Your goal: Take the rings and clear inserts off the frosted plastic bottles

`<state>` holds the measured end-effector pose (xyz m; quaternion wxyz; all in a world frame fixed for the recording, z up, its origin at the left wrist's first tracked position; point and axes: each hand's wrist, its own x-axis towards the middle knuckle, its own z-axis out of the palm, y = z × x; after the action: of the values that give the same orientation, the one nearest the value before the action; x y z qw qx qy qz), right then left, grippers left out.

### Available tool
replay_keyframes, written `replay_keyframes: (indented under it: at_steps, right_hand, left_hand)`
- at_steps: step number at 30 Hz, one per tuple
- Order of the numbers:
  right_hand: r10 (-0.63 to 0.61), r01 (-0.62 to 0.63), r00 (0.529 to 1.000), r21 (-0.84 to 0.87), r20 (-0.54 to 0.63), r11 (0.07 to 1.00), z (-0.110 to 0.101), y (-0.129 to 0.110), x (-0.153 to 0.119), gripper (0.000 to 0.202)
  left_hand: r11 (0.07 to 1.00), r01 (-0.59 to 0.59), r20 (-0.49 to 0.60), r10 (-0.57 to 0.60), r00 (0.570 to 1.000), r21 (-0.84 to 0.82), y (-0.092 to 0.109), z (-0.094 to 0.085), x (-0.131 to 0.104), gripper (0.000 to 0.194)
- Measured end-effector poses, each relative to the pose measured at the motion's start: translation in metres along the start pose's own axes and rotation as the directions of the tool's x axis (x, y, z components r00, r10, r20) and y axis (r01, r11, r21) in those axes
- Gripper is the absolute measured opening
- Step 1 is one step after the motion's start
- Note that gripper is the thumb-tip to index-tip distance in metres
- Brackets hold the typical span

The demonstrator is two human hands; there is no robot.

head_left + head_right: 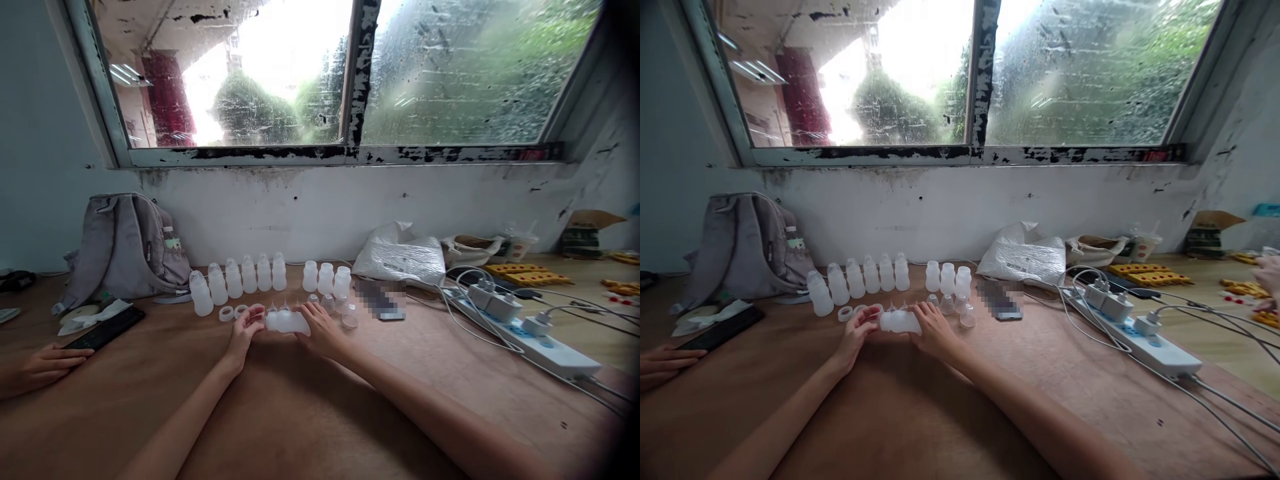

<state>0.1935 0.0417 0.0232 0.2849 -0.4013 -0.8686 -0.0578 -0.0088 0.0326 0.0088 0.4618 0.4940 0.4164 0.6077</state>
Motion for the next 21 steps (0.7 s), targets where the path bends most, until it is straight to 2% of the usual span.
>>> replay_keyframes:
  at_steps: [3, 6, 9, 12, 16, 21]
  right_hand:
    - [-0.002, 0.003, 1.000, -0.017, 0.009, 1.000, -0.0001, -0.0025, -0.0010, 0.037]
    - [-0.013, 0.013, 1.000, -0.027, 0.010, 1.000, -0.0008, -0.0044, -0.0016, 0.038]
    - [-0.014, 0.015, 1.000, -0.027, 0.005, 1.000, -0.0005, -0.0040, -0.0019, 0.038]
    - [-0.015, 0.015, 1.000, -0.017, -0.003, 1.000, 0.0013, -0.0022, -0.0021, 0.038]
    - [-0.020, 0.020, 1.000, -0.022, 0.015, 1.000, 0.0033, -0.0018, -0.0026, 0.039]
    - [-0.020, 0.020, 1.000, -0.022, 0.000, 1.000, 0.0025, -0.0062, -0.0034, 0.039]
  left_hand:
    - [0.992, 0.122, -0.041, -0.121, 0.992, 0.016, -0.0011, 0.0005, 0.0007, 0.035]
    - [0.973, 0.227, -0.010, -0.227, 0.974, 0.038, 0.0000, 0.0016, -0.0001, 0.037]
    - [0.981, 0.188, 0.015, -0.189, 0.982, 0.043, 0.0018, 0.0026, -0.0013, 0.036]
    - [0.994, 0.105, 0.006, -0.106, 0.994, 0.035, 0.0026, 0.0030, -0.0012, 0.034]
    - [0.997, 0.069, -0.016, -0.069, 0.998, 0.038, 0.0015, 0.0023, 0.0001, 0.033]
    - [0.990, 0.136, -0.030, -0.137, 0.990, -0.027, 0.0025, 0.0021, -0.0007, 0.035]
